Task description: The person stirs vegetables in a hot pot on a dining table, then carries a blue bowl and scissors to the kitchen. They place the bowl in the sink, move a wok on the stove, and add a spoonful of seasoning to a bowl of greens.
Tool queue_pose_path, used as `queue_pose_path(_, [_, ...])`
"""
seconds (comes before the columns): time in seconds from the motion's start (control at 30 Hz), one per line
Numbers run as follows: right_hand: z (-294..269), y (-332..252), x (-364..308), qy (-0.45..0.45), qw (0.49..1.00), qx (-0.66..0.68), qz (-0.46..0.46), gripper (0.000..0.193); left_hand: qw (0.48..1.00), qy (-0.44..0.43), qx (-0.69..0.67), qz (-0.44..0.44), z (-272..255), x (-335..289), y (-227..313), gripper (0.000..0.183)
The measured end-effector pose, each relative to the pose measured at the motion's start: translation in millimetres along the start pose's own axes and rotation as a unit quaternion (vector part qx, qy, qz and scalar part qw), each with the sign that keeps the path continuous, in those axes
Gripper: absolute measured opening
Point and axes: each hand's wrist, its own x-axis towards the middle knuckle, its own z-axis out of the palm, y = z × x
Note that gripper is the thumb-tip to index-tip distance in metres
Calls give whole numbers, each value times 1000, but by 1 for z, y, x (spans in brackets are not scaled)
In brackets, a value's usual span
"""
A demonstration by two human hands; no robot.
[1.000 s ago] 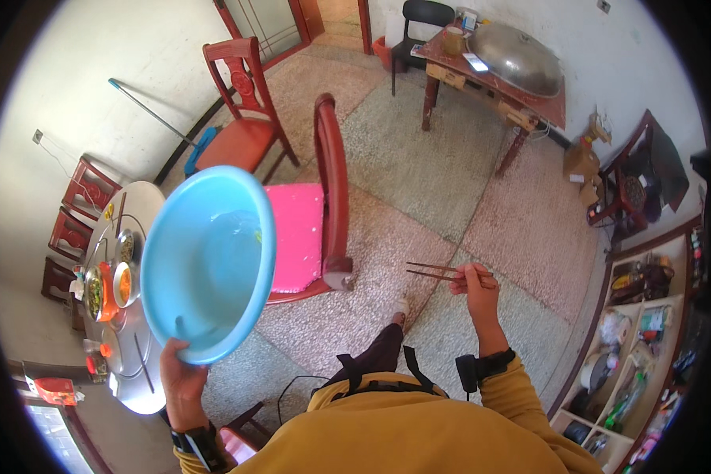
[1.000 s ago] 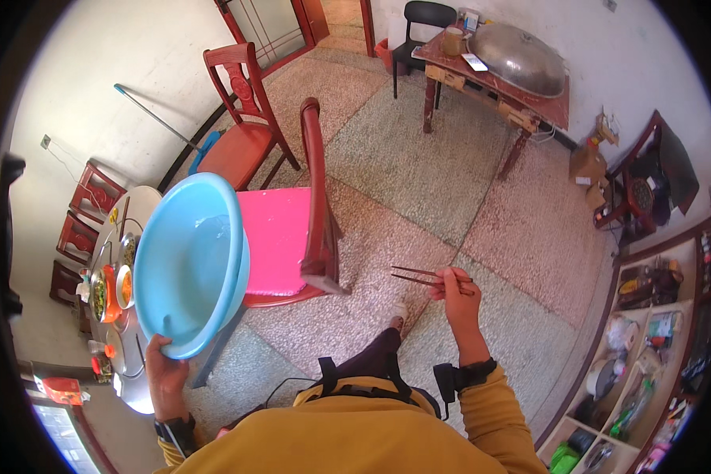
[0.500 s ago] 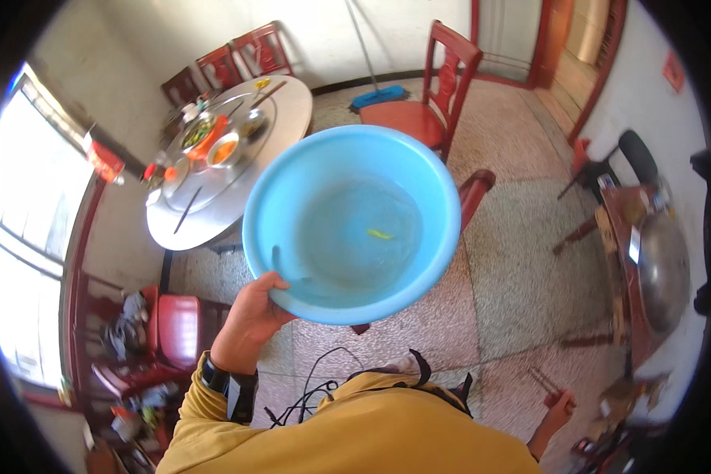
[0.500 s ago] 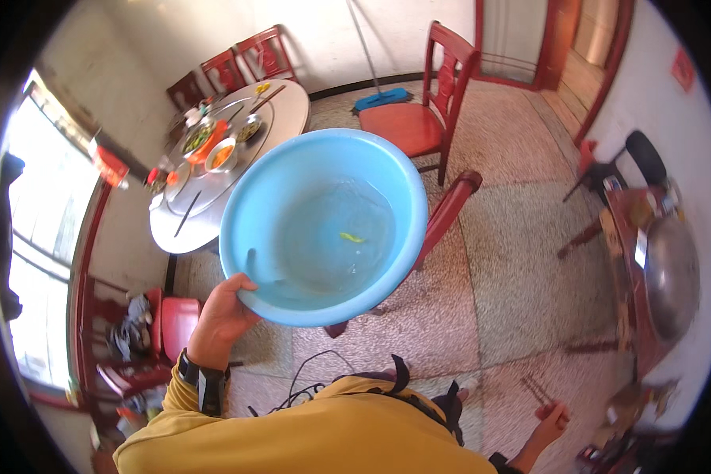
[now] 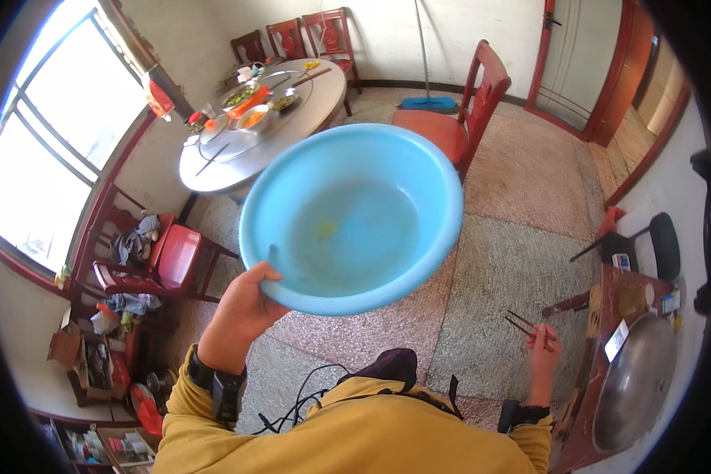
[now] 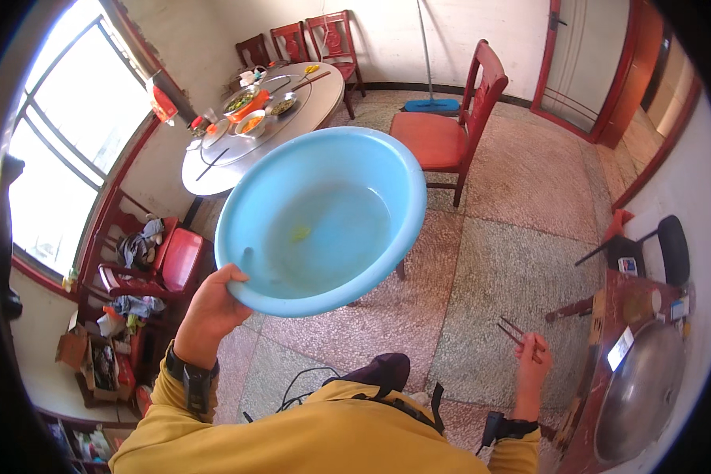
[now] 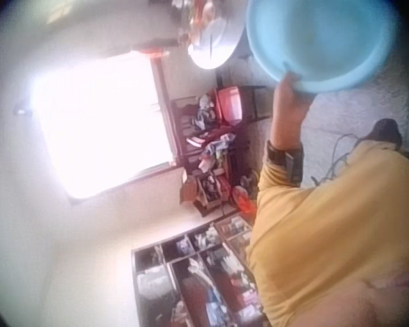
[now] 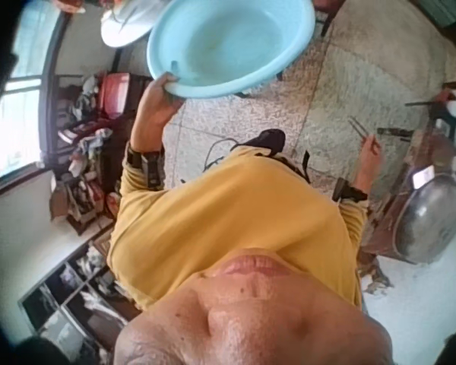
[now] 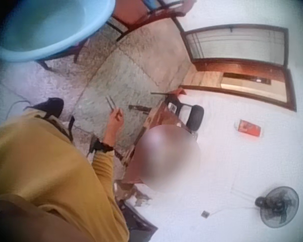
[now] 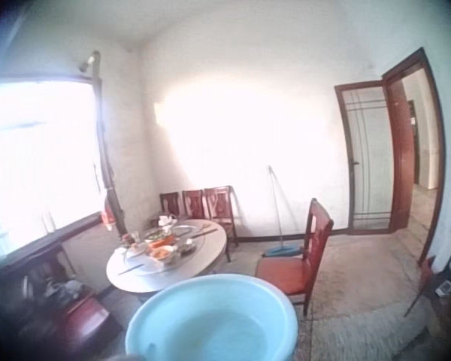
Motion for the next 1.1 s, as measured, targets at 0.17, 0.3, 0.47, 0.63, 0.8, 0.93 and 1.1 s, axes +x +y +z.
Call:
queue_pose_path(0.17, [24,18,69,-35,998,19,57,24,999,45,9,0,58,24,-17,38])
queue_pose_path(0.3, [25,44,133,-59,994,6,90,25,1000,-17,-18,3,105,78,-26,42])
queue_pose_path(0.47, [-4,41,236,-51,997,-26,46,26,999,-22,-27,-29,165,143,-35,46])
queue_pose_path(0.63, [-15,46,360,-49,998,5,36,28,997,3,-56,-50,227,206,-48,44])
queue_pose_path(0.8, [-8,59,503,-29,999,-24,32,27,988,58,-141,23,294,271,-71,41])
queue_pose_path(0.93, [6,33,624,-82,996,-20,-22,26,971,69,-214,84,349,319,-72,39])
queue_pose_path(1.1, [28,-2,754,-97,995,-21,-29,25,949,157,-261,86,385,379,-71,33])
